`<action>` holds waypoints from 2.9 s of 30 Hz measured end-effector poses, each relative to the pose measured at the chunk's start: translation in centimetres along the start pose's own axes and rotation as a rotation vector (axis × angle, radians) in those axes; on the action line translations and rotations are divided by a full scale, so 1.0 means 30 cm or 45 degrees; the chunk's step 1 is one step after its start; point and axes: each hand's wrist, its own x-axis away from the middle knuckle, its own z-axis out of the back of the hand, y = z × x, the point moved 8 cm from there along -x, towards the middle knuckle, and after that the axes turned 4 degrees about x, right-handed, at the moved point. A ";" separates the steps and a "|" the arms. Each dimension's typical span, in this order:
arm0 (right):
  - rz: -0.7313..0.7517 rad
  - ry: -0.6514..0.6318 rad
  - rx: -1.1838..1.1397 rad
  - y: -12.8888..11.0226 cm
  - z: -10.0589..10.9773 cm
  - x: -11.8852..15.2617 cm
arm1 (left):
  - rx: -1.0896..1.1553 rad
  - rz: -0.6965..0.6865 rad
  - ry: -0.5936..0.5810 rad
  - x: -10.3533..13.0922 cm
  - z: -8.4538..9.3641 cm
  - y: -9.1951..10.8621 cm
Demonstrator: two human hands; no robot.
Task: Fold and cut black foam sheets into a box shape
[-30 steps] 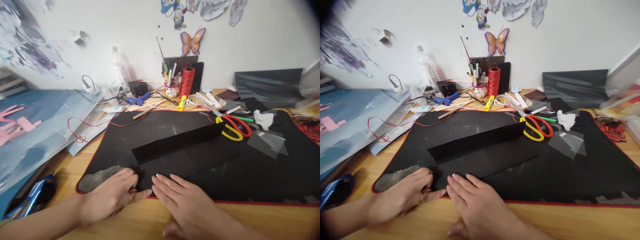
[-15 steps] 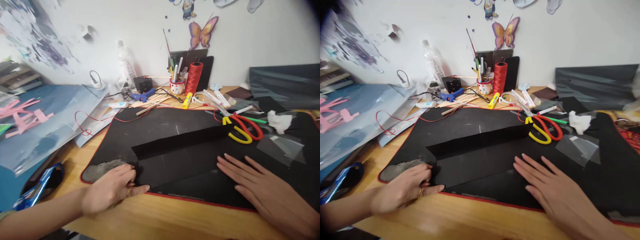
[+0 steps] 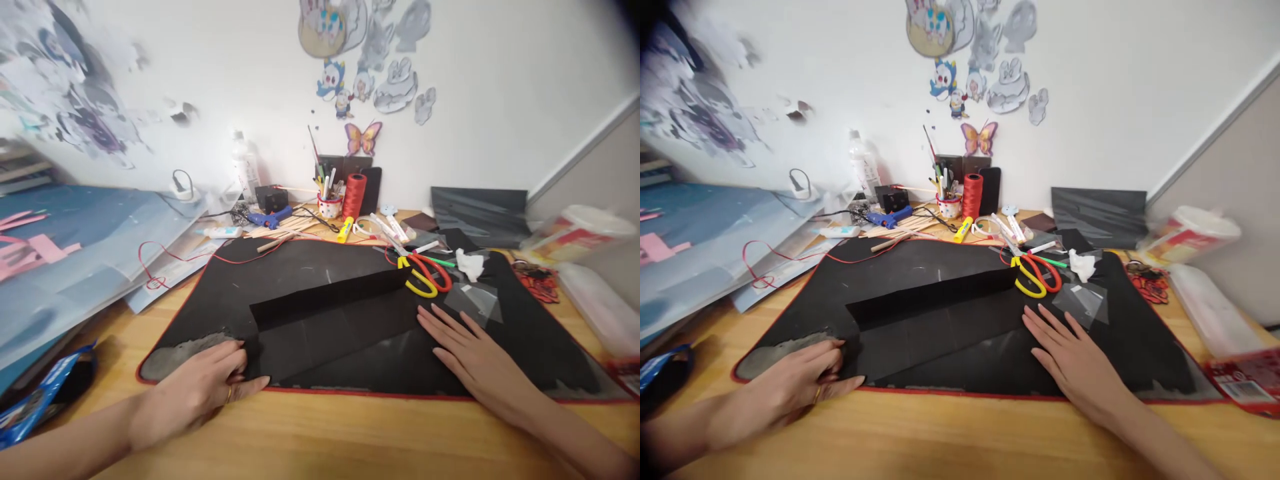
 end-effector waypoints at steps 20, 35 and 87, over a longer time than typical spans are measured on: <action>0.355 -0.019 -0.259 -0.291 0.191 -0.412 | 0.282 0.602 0.009 -0.381 0.112 -0.330; 0.456 0.646 0.117 -0.380 0.199 -0.050 | 0.706 0.776 0.083 -0.299 0.096 -0.426; -0.436 0.137 -1.128 -0.190 0.237 -0.203 | 0.706 0.332 -0.217 -0.361 0.122 -0.239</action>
